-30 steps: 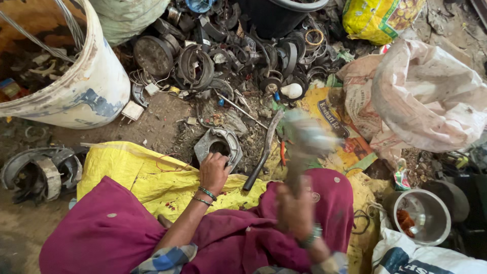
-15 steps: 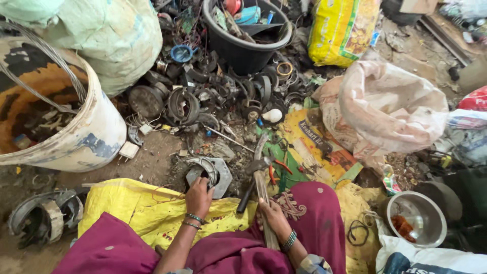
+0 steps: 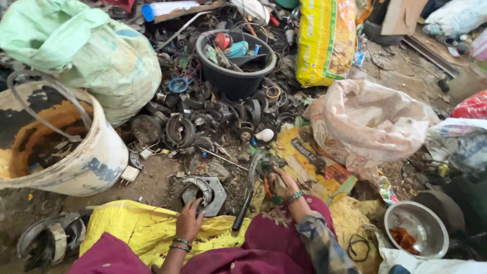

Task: The person sits on the ground and hammers a curved metal blade against a hexagonal metal block, repeatedly repositioning the blade and striking it with a hammer to work the metal. They also run a file along the blade between hammering and continue hammering.

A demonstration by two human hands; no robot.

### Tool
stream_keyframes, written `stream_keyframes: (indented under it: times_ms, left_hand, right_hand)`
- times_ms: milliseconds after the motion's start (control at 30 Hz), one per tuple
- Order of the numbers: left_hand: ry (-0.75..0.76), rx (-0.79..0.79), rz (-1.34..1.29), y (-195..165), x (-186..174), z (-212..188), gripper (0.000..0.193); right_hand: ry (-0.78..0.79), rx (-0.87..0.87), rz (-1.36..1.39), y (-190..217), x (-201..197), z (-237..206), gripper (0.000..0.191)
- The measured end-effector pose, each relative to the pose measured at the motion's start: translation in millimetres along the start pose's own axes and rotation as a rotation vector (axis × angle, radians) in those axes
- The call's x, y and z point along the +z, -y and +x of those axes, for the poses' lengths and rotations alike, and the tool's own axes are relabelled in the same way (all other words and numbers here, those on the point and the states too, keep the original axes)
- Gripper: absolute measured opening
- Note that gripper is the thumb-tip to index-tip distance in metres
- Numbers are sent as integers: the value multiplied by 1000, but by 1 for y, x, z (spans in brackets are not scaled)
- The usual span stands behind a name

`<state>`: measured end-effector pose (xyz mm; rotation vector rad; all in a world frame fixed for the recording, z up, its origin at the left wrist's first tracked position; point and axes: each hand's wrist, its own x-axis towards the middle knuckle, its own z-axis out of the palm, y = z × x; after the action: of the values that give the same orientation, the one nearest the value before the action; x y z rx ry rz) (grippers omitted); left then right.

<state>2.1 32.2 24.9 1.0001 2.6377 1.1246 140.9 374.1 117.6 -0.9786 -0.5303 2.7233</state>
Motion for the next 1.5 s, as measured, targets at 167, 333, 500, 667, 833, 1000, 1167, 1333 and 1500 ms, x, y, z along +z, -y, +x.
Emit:
stream_keyframes:
  times_ms: [167,333,500,667,833,1000,1167,1333,1500]
  left_hand:
    - [14,-1,1,-7,-11,2,53]
    - [-7,43,33,-10,-20,-1,51]
    - [-26,86,21,-14,-25,-6,50]
    - [-1,77,35,-18,-29,-17,48]
    - [9,84,56,-22,-34,-22,48]
    - [-25,124,45,-25,-35,-25,45]
    - [-19,115,48,-26,-33,-29,43]
    - [-55,161,46,-25,-31,-31,45]
    - [-26,126,52,-23,-30,-33,45]
  right_hand:
    - [-109,-78,-50,-16,4,-2,23]
    - [-168,-210,-394,-37,1,-10,19]
    - [-517,-364,-1477,-63,6,-8,38]
    - [-401,-536,-2130,-86,6,-12,32]
    - [-436,-513,-2155,-88,9,-18,42]
    - [-283,-539,-2137,-88,14,-22,72]
    - [-320,-456,-2127,-85,16,-24,80]
    - [-436,-396,-1484,-69,18,-26,72]
    - [-264,-430,-307,-31,3,-34,46]
